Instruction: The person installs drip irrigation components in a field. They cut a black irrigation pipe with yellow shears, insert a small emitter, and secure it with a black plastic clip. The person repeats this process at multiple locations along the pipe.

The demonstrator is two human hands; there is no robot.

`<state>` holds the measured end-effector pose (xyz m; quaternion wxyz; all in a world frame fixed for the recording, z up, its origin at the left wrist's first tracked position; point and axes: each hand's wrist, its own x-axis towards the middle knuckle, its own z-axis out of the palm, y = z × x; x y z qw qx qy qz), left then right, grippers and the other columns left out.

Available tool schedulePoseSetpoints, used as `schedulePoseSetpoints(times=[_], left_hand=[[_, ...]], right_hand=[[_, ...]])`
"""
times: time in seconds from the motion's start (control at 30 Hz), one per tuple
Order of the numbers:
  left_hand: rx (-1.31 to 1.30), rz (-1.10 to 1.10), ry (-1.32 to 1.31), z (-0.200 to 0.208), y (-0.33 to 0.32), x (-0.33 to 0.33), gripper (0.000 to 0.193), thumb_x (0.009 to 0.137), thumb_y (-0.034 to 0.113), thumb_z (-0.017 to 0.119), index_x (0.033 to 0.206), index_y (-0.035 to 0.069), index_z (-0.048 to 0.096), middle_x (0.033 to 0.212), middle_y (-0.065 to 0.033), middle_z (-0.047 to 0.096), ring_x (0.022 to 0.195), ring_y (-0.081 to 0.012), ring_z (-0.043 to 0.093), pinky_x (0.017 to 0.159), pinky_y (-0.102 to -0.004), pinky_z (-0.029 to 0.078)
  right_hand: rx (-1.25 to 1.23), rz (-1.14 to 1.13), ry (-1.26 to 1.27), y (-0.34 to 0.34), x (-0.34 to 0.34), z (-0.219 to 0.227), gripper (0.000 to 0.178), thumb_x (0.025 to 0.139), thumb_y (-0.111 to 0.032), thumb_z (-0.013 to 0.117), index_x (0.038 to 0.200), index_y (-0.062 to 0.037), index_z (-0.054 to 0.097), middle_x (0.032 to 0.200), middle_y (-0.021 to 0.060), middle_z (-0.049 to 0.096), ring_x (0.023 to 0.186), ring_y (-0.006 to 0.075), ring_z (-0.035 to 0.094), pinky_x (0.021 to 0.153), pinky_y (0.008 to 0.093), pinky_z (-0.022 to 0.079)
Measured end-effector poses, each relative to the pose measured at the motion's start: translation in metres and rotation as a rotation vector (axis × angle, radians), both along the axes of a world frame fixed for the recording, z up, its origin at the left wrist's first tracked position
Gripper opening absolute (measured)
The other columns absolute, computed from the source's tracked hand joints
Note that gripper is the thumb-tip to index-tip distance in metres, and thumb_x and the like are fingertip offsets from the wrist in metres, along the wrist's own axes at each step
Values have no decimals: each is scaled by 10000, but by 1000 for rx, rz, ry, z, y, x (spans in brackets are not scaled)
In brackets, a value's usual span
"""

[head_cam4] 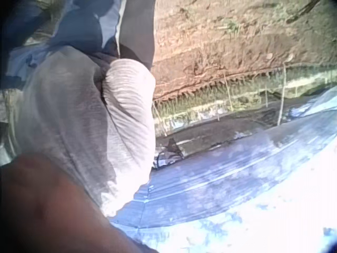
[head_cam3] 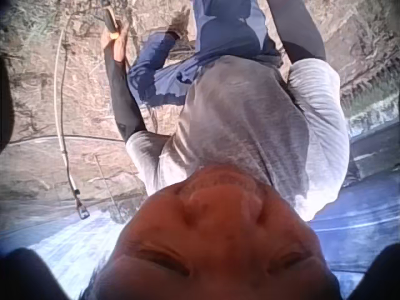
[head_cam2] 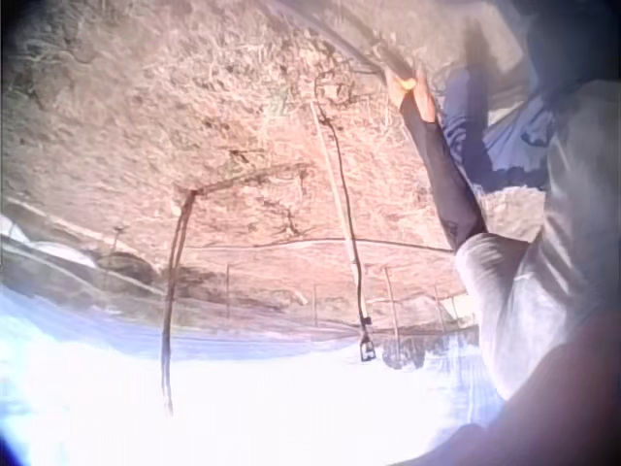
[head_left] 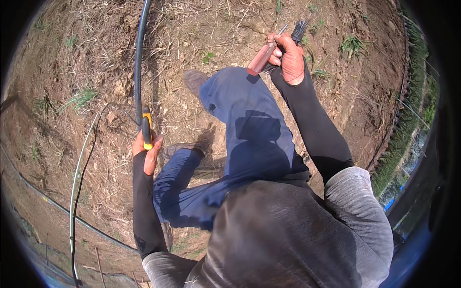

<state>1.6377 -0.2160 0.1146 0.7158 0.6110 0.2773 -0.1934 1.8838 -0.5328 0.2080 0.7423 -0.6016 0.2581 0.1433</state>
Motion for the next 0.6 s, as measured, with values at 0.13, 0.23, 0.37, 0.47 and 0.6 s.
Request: schedulePoseSetpoints(times=[0.13, 0.23, 0.37, 0.47, 0.6], left_hand=[[-79, -166, 102, 92, -63, -5, 253, 845, 31, 711, 1072, 42, 600, 829, 42, 537, 762, -55, 502, 711, -217, 431], [-39, -204, -157, 146, -126, 15, 260, 816, 0, 679, 1074, 24, 653, 922, -40, 616, 844, -137, 596, 751, -239, 472], [-2, -375, -477, 197, -204, 56, 424, 826, -4, 613, 1244, 62, 590, 1188, -127, 606, 1014, -213, 619, 827, -278, 522], [119, -785, -376, 245, -241, 81, 475, 759, 57, 572, 1229, 122, 588, 1294, -117, 593, 1137, -308, 599, 872, -380, 526], [250, -855, -172, 297, -237, 79, 233, 838, 246, 575, 1053, 159, 555, 844, -166, 665, 755, -380, 662, 638, -496, 528]], right_hand=[[-148, -22, -47, -60, 13, 54, 94, 905, -62, 549, 829, -18, 515, 776, 49, 550, 554, 65, 402, 440, 215, 318], [-156, -121, -20, -108, 12, 79, 72, 890, -33, 568, 833, -36, 525, 673, 21, 509, 503, 70, 400, 426, 222, 311], [-208, -170, 165, -152, -19, 95, 144, 845, -43, 602, 922, -81, 486, 713, 19, 500, 525, 91, 444, 432, 242, 338], [-234, -165, 248, -181, -63, 114, 136, 873, -116, 603, 899, -97, 471, 645, -12, 471, 501, 85, 436, 436, 242, 339], [-222, -338, 375, -198, -97, 182, 79, 890, -90, 551, 889, -111, 474, 660, -21, 457, 507, 63, 439, 402, 211, 324]])
